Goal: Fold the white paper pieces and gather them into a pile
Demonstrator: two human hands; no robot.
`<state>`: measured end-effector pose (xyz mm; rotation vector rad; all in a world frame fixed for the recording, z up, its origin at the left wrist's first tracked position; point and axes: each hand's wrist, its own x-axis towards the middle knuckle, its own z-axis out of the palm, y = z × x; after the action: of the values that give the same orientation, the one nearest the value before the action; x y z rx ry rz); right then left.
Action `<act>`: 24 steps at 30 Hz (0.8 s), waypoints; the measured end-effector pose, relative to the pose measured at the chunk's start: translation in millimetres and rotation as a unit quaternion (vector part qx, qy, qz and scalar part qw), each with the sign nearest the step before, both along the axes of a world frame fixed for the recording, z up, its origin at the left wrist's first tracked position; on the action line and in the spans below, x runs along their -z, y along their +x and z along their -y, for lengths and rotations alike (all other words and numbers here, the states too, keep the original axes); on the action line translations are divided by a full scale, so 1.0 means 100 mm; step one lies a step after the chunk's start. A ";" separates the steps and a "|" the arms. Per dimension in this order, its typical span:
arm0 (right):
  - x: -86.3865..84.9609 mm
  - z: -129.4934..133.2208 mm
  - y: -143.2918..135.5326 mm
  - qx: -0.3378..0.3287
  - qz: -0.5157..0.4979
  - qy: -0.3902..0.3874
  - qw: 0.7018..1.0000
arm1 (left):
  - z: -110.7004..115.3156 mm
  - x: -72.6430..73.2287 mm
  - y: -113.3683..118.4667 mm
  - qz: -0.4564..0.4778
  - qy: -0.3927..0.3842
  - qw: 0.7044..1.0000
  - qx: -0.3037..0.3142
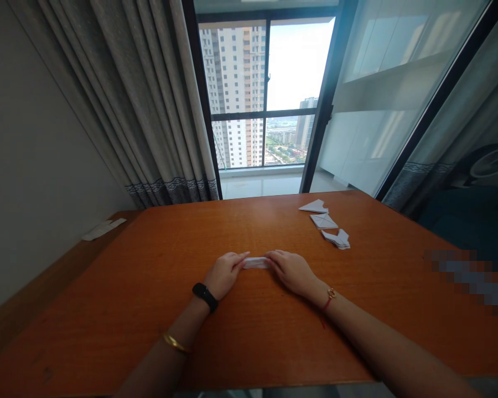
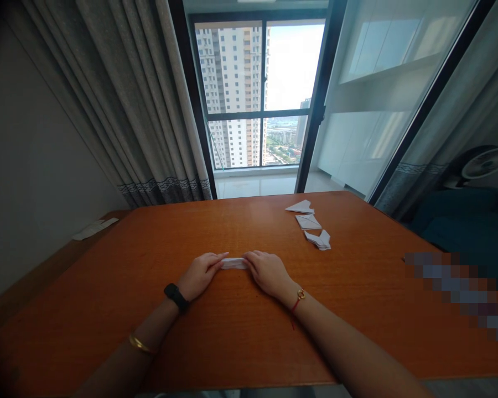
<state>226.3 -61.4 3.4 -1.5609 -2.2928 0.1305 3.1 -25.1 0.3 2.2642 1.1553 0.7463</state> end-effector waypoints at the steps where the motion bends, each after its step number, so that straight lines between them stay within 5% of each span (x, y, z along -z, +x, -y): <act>1: 0.00 0.00 0.00 0.005 0.004 0.004 1.000 | 0.01 -0.01 0.00 -0.006 0.000 1.000 0.001; 13: 0.01 -0.01 0.03 0.000 0.020 0.029 0.999 | 0.01 -0.04 -0.01 0.011 0.007 1.000 -0.022; 18: -0.10 0.06 -0.03 -0.017 0.018 0.070 0.997 | 0.12 -0.17 0.03 0.003 0.027 0.999 0.025; 24: -0.35 0.09 0.26 -0.083 -0.064 -0.060 0.993 | 0.25 -0.19 0.12 0.052 -0.021 0.997 0.053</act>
<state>252.0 -70.6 38.7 -1.3718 -2.3484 0.4068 15.1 -50.5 19.5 2.2045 0.9859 0.7806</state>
